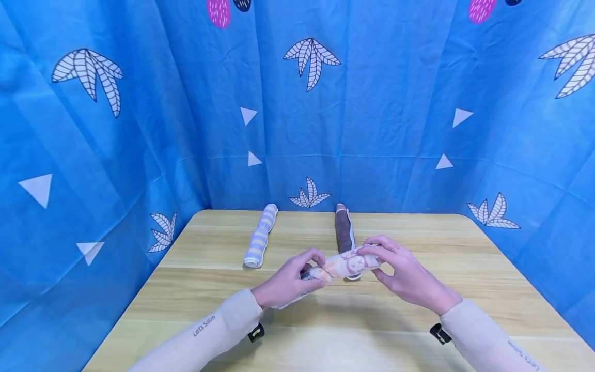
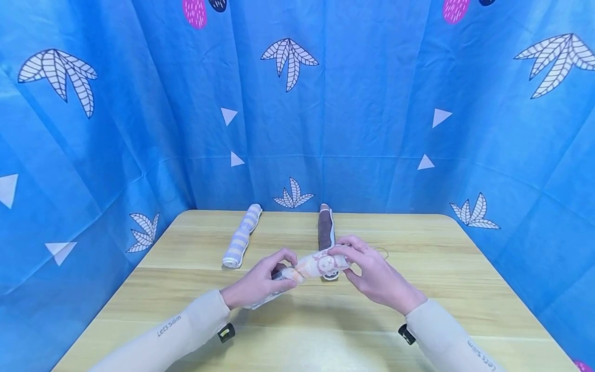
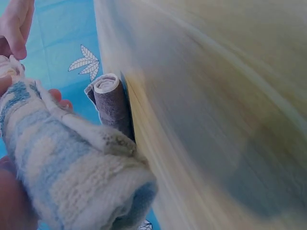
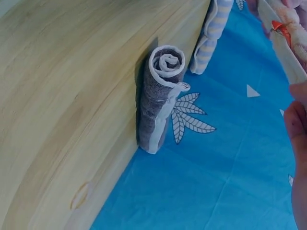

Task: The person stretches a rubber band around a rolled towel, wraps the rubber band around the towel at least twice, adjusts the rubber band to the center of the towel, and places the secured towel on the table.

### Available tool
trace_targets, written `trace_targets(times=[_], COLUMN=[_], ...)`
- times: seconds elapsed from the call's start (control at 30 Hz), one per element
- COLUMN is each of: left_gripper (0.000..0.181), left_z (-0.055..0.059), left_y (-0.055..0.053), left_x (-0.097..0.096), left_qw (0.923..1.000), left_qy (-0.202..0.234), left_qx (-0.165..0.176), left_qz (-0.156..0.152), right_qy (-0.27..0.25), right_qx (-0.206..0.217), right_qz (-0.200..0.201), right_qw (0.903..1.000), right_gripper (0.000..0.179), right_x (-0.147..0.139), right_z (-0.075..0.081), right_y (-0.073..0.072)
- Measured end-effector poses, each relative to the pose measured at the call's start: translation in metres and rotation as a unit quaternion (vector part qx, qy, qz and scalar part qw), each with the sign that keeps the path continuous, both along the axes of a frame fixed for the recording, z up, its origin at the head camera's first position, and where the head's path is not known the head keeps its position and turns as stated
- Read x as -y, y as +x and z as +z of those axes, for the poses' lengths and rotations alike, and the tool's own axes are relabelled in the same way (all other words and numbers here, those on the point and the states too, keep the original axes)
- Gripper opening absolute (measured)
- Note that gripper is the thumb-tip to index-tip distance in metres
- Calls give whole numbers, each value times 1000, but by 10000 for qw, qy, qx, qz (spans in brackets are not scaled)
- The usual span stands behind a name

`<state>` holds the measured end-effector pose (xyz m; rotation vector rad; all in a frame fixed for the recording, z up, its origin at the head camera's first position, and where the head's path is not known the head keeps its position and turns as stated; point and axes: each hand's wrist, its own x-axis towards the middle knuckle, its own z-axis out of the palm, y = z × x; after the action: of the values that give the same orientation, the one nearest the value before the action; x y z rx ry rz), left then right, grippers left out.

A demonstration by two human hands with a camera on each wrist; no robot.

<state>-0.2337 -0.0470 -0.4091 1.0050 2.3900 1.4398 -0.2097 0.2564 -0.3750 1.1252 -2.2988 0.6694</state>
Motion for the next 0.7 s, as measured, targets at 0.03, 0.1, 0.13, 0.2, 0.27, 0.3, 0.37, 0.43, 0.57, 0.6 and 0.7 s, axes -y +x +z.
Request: trace_targets(times=[0.03,0.1,0.13,0.2,0.27,0.3,0.37,0.43,0.57,0.6,0.7], left_gripper=[29,30,31,36,41,42,42,42,49,51,56], left_z=[0,-1,-1,-2,-3,-3,-4,-5,-6,-6,-8], left_y=[0,1,2,5,7,9,10,11,14,15,16], left_x=[0,-1,-1,-3,-5,-6,-8,-11,-15,-16,-19], left_qw=[9999,9984,9962,9854,9653,9545,9336,9193,9115,9103,9050], left_qy=[-44,-212,-315,-605,-953,-1091,-1310,-1451,-1540,-1568,-1631], left_qx=[-113,-526,-815,-1587,-2424,-2767,-3316,-3626,-3755,-3765,-3845], left_qz=[10,37,50,96,183,240,364,489,668,704,802], right_qy=[-7,-60,-102,-185,-259,-284,-325,-426,-707,-774,-865], right_qx=[-43,-113,-93,-82,-93,-100,-113,-85,49,81,114], right_qz=[16,21,5,-26,-40,-53,-107,-159,-207,-206,-306], right_qw=[10000,9999,9999,9998,9996,9995,9994,9989,9973,9968,9957], right_gripper=[64,62,61,58,56,55,53,50,45,45,42], right_x=[0,0,1,1,2,2,3,4,3,3,1], right_z=[-1,-2,-3,-4,-5,-5,-6,-6,-7,-7,-7], right_y=[0,-2,-2,-3,-3,-4,-4,-4,-5,-5,-5])
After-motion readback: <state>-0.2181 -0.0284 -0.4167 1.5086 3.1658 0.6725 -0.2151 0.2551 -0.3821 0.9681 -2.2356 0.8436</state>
